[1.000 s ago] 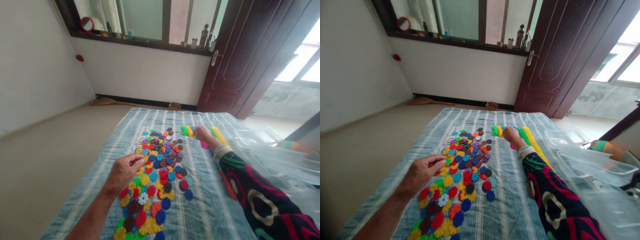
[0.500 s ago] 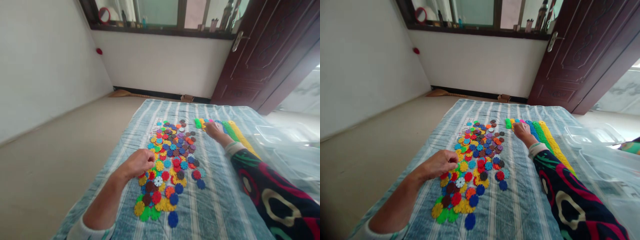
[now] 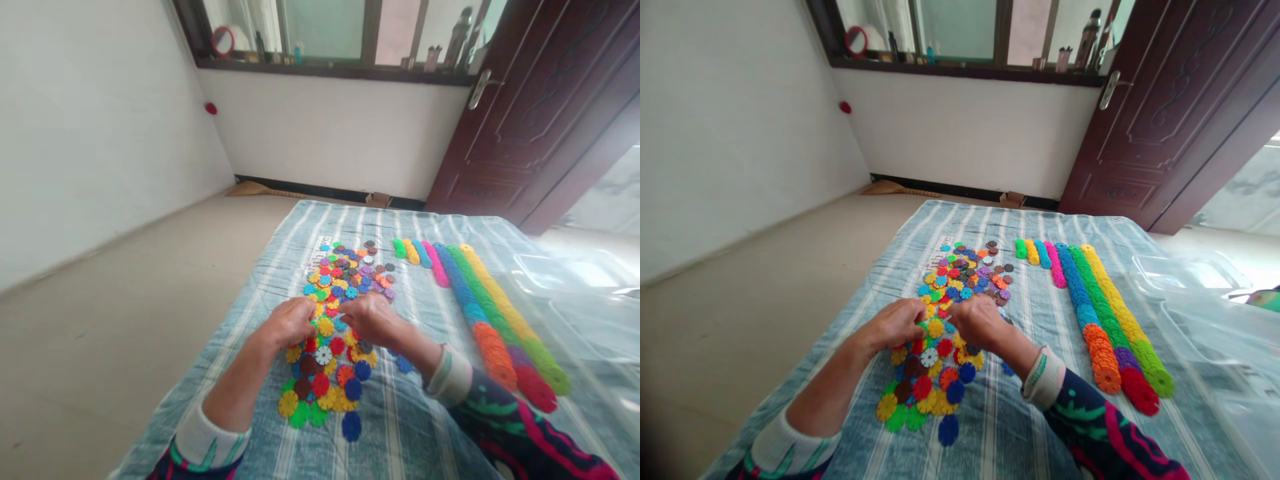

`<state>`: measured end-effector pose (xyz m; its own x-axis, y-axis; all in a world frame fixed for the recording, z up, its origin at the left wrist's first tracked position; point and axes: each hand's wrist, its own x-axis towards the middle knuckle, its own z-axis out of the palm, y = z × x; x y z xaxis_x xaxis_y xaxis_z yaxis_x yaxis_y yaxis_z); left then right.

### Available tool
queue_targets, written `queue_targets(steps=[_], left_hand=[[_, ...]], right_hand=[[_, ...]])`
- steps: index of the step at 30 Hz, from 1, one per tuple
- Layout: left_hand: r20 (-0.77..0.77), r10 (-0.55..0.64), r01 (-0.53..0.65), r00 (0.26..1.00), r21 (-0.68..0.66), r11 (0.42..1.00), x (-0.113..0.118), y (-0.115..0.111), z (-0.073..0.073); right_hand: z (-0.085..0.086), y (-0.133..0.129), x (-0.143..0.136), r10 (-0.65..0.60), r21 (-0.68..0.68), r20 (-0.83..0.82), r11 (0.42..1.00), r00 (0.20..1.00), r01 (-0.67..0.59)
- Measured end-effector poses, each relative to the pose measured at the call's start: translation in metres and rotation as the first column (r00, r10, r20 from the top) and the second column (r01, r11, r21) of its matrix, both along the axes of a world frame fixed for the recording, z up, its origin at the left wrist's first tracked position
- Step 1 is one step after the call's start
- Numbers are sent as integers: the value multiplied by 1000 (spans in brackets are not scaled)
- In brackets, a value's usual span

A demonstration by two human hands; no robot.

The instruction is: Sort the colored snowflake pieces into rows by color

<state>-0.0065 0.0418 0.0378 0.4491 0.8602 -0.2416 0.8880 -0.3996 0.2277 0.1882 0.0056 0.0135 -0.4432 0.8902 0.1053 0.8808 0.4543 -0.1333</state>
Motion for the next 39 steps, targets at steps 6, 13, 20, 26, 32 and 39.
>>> queue_targets(steps=[6,13,20,26,32,39], left_hand=[[35,-24,24,999,7,1000,-4,4,-6],[58,-15,14,998,19,1000,-7,7,-10],[29,7,-8,1000,17,1000,-7,7,-9],[45,39,-42,998,60,997,-8,6,-3],[55,18,-28,998,184,983,-2,6,-6],[37,43,-49,998,168,985,2,8,-21]], right_hand=[[7,-6,-30,53,-63,100,997,994,-47],[7,-1,-39,74,-106,177,993,981,-56],[9,8,-40,105,-111,187,990,977,-85],[4,6,-37,79,-67,149,995,986,-69],[-6,2,-31,44,-25,17,999,999,-44],[-13,-1,-20,-59,-86,-148,995,987,47]])
